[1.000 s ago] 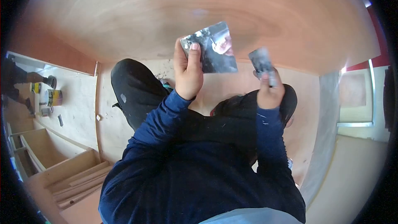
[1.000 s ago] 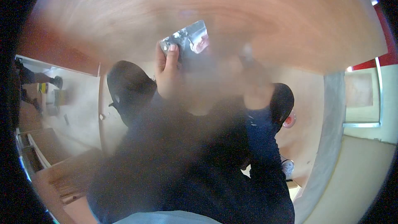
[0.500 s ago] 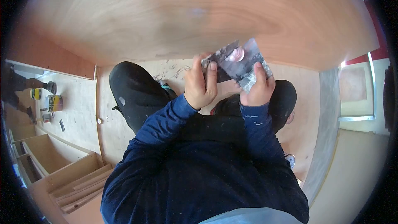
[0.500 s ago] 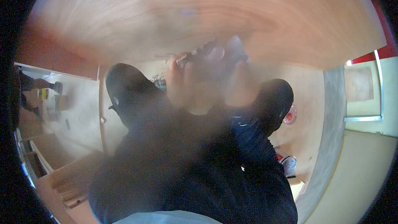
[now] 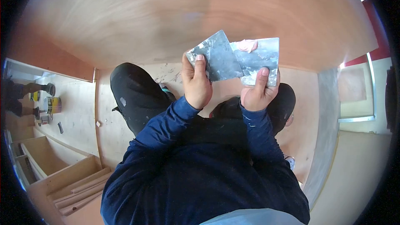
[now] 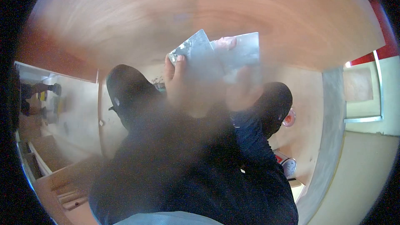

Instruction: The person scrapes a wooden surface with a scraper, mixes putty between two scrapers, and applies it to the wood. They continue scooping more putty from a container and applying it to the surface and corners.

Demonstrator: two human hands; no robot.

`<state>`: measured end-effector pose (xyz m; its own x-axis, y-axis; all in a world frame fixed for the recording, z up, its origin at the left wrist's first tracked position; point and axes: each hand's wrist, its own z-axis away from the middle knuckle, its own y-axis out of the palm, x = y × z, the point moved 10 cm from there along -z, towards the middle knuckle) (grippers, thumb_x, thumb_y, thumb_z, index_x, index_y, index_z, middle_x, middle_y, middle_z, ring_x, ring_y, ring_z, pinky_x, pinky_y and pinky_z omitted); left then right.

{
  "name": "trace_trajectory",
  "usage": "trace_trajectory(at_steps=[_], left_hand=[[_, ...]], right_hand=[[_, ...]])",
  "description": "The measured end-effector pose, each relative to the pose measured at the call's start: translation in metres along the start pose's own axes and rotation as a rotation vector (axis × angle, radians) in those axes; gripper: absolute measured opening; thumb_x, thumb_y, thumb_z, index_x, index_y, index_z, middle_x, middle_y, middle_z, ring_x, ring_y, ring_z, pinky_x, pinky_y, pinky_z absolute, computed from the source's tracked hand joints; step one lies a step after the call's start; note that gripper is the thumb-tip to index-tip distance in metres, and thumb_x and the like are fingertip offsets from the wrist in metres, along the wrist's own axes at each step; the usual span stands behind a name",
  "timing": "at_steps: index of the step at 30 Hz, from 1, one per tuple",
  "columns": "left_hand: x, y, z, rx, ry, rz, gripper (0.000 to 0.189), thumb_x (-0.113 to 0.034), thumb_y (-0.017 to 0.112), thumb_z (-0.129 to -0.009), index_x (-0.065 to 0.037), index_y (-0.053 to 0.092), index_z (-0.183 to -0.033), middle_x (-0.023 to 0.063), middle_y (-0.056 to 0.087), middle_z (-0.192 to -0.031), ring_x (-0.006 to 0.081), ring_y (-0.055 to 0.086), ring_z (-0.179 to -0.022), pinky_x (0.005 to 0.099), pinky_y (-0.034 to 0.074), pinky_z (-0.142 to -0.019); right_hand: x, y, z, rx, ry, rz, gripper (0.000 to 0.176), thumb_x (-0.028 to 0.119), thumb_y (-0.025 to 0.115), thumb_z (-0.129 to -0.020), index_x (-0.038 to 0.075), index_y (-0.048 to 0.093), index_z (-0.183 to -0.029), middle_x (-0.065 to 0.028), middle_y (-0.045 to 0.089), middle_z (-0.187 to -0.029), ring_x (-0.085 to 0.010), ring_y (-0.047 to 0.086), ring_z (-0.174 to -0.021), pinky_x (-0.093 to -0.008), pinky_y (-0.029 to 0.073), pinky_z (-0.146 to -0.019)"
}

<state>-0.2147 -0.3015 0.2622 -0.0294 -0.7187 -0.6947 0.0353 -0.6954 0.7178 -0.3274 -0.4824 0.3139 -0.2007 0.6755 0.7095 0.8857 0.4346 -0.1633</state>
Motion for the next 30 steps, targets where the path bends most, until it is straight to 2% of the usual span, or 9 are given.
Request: trace_trajectory(at_steps=[2,6,10,12,15,18,20,22,30], left_hand=[[-0.002,-0.005,-0.002,-0.031,0.06,-0.061,0.014,-0.009,0.043,-0.098,-0.003,0.048,-0.11,0.0008,0.057,-0.096,0.0061,0.051,-0.084,0.0226,0.043,-0.077],[-0.007,-0.004,0.0,-0.021,0.142,-0.185,0.014,-0.011,0.044,-0.098,-0.002,0.048,-0.108,0.0016,0.057,-0.093,0.0057,0.049,-0.083,0.0221,0.042,-0.075],[-0.009,-0.005,-0.003,0.026,0.165,-0.255,0.014,-0.013,0.045,-0.098,-0.002,0.047,-0.105,0.0018,0.056,-0.091,0.0056,0.048,-0.081,0.0218,0.042,-0.073],[-0.011,-0.006,-0.005,-0.004,0.134,-0.282,0.013,-0.012,0.044,-0.098,-0.002,0.047,-0.105,0.0018,0.056,-0.091,0.0056,0.048,-0.081,0.0218,0.042,-0.073],[-0.005,-0.006,-0.015,-0.017,0.063,-0.187,0.013,-0.011,0.044,-0.098,-0.002,0.047,-0.105,0.002,0.056,-0.092,0.0056,0.049,-0.081,0.0218,0.043,-0.072],[-0.002,-0.004,-0.019,0.005,0.003,-0.014,0.011,-0.009,0.044,-0.098,-0.002,0.048,-0.105,0.0022,0.057,-0.092,0.0058,0.05,-0.081,0.0219,0.043,-0.073],[-0.008,-0.001,-0.016,0.047,0.054,-0.185,0.011,-0.008,0.045,-0.097,-0.001,0.048,-0.105,0.0022,0.057,-0.089,0.0062,0.05,-0.079,0.0219,0.043,-0.072],[-0.017,0.007,-0.007,0.049,0.131,-0.224,0.011,-0.008,0.045,-0.097,-0.001,0.048,-0.104,0.0024,0.057,-0.088,0.0064,0.05,-0.079,0.022,0.043,-0.072],[-0.039,0.018,0.005,0.092,0.358,-0.535,0.012,-0.008,0.046,-0.096,0.003,0.048,-0.1,0.0036,0.057,-0.086,0.0075,0.05,-0.079,0.0224,0.043,-0.07]], right_hand=[[0.002,0.025,-0.008,0.201,0.319,-0.565,0.028,0.015,0.052,-0.095,-0.004,0.053,-0.116,-0.0099,0.06,-0.104,-0.0173,0.06,-0.092,-0.0303,0.048,-0.082],[0.0,0.037,-0.003,0.475,0.391,-0.356,0.033,0.018,0.052,-0.096,-0.005,0.052,-0.12,-0.0094,0.062,-0.101,-0.0148,0.061,-0.09,-0.0273,0.049,-0.077],[0.003,0.047,0.008,0.703,0.14,-0.038,0.037,0.024,0.054,-0.095,-0.002,0.054,-0.121,-0.0119,0.063,-0.098,-0.0152,0.064,-0.089,-0.027,0.051,-0.072],[0.033,0.048,0.004,0.732,-0.194,0.145,0.036,0.017,0.059,-0.09,0.004,0.055,-0.123,-0.0148,0.062,-0.099,-0.0245,0.065,-0.087,-0.0285,0.052,-0.074],[0.007,0.051,0.003,0.968,-0.293,0.45,0.038,0.006,0.06,-0.083,0.011,0.059,-0.122,-0.0171,0.06,-0.103,-0.032,0.063,-0.089,-0.0309,0.052,-0.075],[0.034,0.025,-0.038,0.762,-0.278,0.256,0.043,-0.002,0.057,-0.076,0.012,0.062,-0.117,-0.0162,0.058,-0.108,-0.0324,0.062,-0.094,-0.033,0.052,-0.075],[0.057,0.023,-0.042,0.686,-0.36,0.279,0.044,-0.006,0.055,-0.072,0.013,0.066,-0.111,-0.0144,0.058,-0.111,-0.0314,0.06,-0.1,-0.0372,0.05,-0.081],[0.084,0.031,-0.023,0.698,-0.706,0.426,0.047,-0.005,0.057,-0.069,0.015,0.067,-0.11,-0.013,0.058,-0.112,-0.031,0.059,-0.104,-0.0422,0.045,-0.089],[0.086,0.036,-0.032,0.679,-0.643,0.413,0.041,-0.003,0.058,-0.067,0.015,0.07,-0.101,-0.0085,0.062,-0.101,-0.0286,0.058,-0.108,-0.0432,0.041,-0.09]])
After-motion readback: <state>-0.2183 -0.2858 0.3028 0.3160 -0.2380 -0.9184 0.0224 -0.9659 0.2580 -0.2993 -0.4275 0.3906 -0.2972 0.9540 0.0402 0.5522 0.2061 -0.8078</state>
